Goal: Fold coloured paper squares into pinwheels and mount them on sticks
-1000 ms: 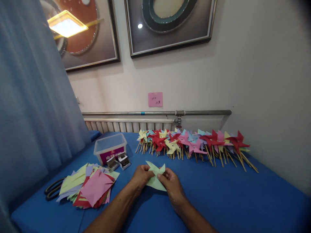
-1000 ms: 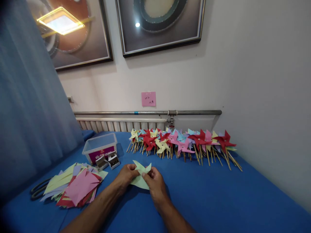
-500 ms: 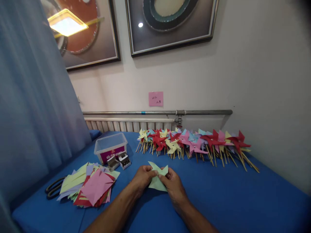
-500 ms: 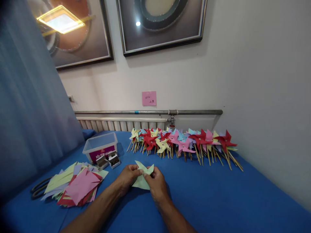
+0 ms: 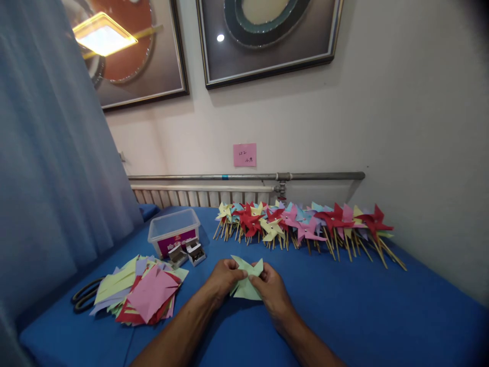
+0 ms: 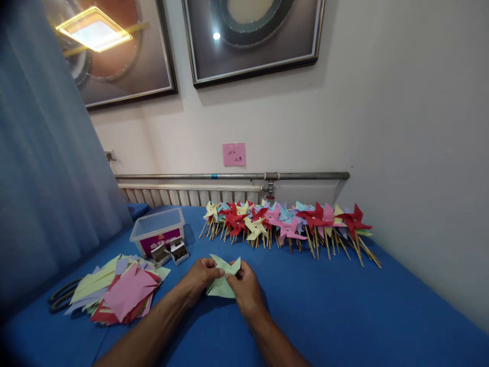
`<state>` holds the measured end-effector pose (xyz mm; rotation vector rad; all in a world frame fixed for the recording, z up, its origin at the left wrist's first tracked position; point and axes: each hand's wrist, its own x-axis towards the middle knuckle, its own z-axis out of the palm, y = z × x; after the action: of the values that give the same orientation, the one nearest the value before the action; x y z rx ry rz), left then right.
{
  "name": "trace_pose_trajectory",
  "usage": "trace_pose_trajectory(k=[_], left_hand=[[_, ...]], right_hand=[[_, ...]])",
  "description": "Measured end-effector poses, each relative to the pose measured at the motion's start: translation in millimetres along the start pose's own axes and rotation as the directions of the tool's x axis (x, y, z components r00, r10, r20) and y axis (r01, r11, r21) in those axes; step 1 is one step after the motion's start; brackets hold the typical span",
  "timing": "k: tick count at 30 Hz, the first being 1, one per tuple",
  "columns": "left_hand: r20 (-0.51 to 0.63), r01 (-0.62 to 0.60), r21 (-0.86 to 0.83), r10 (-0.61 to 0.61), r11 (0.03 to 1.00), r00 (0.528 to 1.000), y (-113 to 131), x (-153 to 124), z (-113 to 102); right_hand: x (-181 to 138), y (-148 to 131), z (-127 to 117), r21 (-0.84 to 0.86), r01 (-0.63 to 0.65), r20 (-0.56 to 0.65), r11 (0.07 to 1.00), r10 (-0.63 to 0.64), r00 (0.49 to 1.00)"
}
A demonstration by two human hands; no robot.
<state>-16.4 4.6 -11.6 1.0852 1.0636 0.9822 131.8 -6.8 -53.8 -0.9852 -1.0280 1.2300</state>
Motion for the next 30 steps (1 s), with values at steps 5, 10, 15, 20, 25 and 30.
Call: trace_pose_trajectory(k=[5, 10, 15, 20, 25, 30], left_hand=[[-0.086, -0.020, -0.026, 0.017, 0.999, 0.996, -1, 3, -1], [-0.203, -0.051, -0.110, 0.027, 0.993, 0.979, -1, 7, -3], [-0.185, -0.064, -0.141, 0.037, 0.988, 0.982, -3, 7, -2], [-0.191, -0.050, -0.129, 0.025, 0.990, 0.981, -1, 4, 2], [-0.171, -0.028, -0.139, 0.004, 0.990, 0.985, 4, -1, 6], [-0.079, -0.019, -0.140, 0.008, 0.990, 0.997, 2, -1, 5]], right_hand=[[-5, -2, 5, -0.061, 0.078, 0.073, 0.995, -0.073, 0.995], [-14, 2, 9, -0.351, 0.126, 0.070, 0.928, -0.108, 0.992], [-18, -3, 10, -0.523, 0.150, 0.000, 0.839, -0.176, 0.984], [-17, -10, 6, -0.534, 0.201, -0.021, 0.821, -0.251, 0.968], [-11, -6, 5, -0.350, 0.155, -0.063, 0.924, -0.188, 0.980], [-4, -8, 4, -0.045, 0.081, 0.012, 0.996, -0.081, 0.997]])
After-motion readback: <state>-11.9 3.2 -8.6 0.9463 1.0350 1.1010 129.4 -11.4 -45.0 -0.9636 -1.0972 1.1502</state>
